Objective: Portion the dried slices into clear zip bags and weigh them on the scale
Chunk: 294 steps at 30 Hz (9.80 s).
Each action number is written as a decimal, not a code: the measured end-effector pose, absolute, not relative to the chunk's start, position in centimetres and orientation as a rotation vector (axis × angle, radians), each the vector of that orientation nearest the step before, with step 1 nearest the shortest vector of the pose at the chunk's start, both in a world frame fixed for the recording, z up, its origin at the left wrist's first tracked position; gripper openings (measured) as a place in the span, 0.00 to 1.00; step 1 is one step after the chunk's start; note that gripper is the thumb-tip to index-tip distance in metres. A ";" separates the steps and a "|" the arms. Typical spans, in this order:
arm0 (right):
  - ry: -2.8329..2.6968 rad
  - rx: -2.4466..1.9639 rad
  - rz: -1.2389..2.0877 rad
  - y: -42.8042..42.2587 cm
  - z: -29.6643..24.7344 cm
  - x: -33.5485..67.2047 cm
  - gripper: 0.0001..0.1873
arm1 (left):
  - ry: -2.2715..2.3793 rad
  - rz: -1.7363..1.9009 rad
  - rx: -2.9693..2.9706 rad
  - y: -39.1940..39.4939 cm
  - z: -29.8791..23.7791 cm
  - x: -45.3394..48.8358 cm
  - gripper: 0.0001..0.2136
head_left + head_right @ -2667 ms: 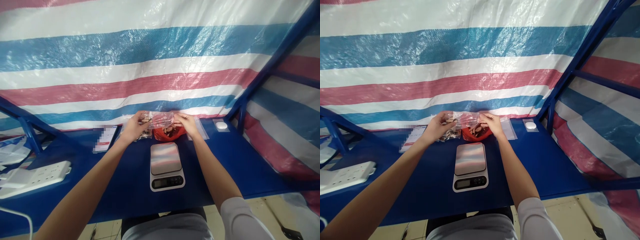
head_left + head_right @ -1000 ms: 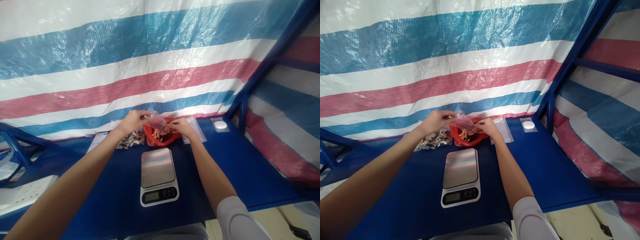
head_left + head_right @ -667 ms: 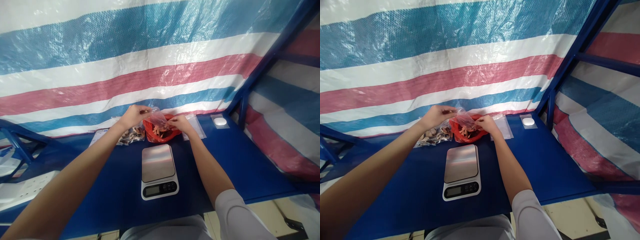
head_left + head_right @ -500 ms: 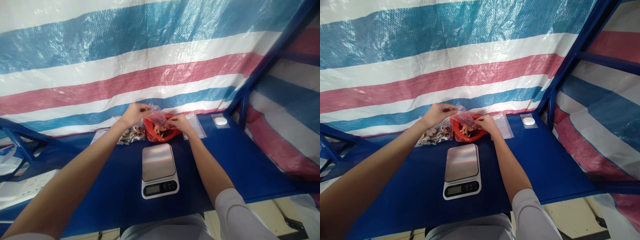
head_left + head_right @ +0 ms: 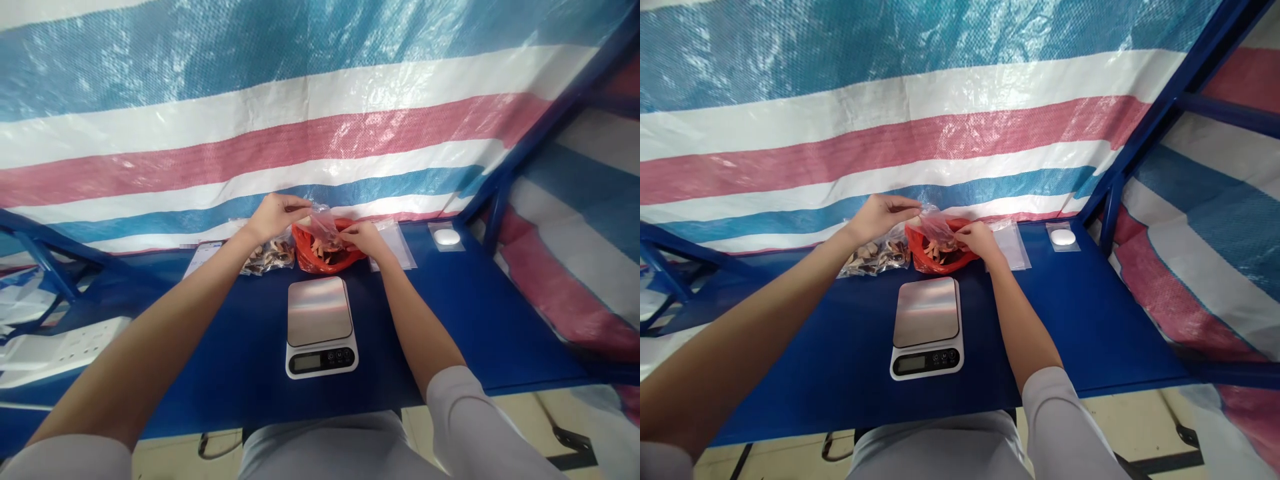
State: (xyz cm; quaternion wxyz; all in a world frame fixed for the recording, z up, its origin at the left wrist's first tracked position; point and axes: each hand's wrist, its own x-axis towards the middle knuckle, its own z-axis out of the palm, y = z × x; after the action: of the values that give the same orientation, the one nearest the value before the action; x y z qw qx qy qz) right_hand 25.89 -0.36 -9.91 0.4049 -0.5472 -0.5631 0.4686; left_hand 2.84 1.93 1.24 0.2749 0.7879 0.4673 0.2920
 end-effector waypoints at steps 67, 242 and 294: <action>-1.278 -1.172 1.386 -1.5 -8.0 26.2 0.14 | 1.231 0.877 2.132 0.9 1.9 3.0 0.10; -2.219 -1.443 0.039 -4.7 -13.2 38.8 0.19 | 1.173 0.728 3.018 -11.7 -11.6 16.8 0.17; -2.112 -1.627 0.015 -12.5 -16.2 29.1 0.20 | 1.573 0.613 2.742 -4.4 -10.6 -3.2 0.29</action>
State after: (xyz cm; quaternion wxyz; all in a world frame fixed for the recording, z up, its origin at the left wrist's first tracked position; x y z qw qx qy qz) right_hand 29.10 -12.54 -16.24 0.2355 -0.5929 -0.7700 0.0055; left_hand -3.15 -4.36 -10.56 -0.0393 0.8510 0.4879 0.1903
